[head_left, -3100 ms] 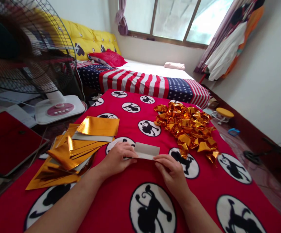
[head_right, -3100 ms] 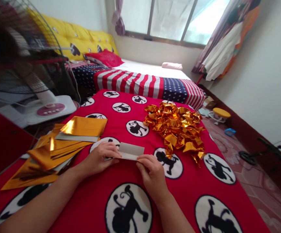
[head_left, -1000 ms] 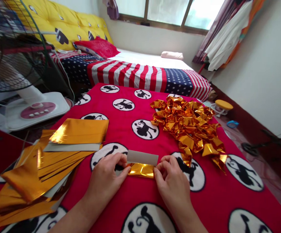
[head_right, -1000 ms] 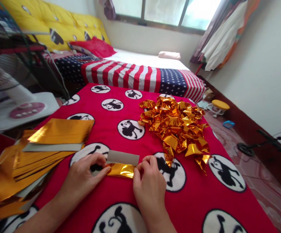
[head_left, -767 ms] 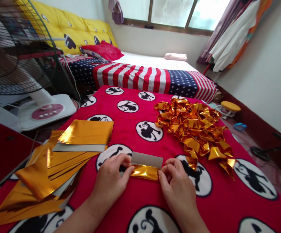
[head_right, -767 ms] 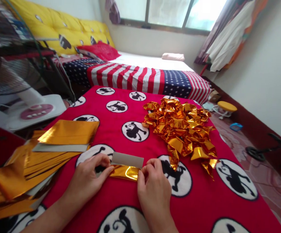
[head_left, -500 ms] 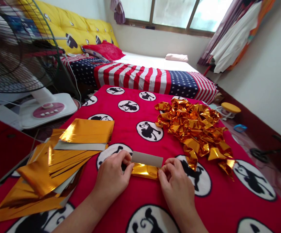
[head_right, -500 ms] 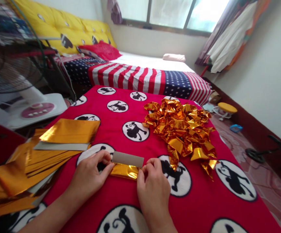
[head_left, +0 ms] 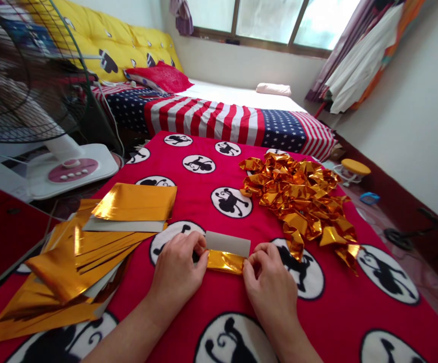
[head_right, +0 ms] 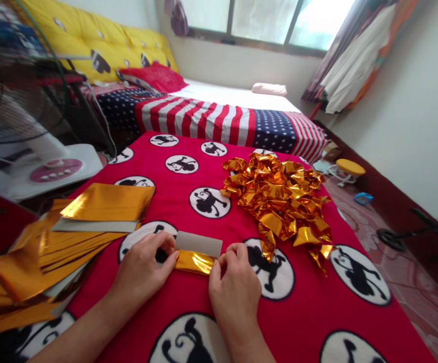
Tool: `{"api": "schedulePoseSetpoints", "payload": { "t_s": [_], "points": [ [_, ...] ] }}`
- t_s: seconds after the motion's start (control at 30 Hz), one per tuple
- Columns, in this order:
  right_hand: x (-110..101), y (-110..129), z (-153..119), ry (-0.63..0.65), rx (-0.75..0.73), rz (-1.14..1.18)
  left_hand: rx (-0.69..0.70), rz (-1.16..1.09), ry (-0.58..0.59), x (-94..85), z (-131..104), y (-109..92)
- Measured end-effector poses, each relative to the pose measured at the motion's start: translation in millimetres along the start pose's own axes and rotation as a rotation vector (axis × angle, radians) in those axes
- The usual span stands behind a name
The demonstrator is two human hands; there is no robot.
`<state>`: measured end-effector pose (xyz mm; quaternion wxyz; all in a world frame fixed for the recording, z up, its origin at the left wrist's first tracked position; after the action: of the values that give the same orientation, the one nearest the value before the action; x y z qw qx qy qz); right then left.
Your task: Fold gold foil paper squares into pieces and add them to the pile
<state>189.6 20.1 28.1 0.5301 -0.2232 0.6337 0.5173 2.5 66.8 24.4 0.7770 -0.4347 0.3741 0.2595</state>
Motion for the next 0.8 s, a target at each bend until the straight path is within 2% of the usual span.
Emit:
{"api": "schedulePoseSetpoints", "payload": {
  "t_s": [0.37,0.8],
  "points": [
    [2.4,-1.8,1.3,0.026,0.012,-0.001,0.109,0.136,-0.037,-8.5,0.7,-19.8],
    [-0.7,-0.9,2.3,0.02,0.007,0.058,0.056,0.136,-0.053,-10.3,-3.0,-12.2]
  ]
}}
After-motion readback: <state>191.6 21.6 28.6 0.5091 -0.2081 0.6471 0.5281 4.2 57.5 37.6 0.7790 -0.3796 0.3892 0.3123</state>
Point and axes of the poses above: each hand's wrist, its own z-axis towards the middle knuckle, its own x-axis out of the palm, y = z × x, the point moved 9 cm from there along z, towards the middle knuckle, and after that the axes turned 12 degrees about x, right-handed, at the moved point
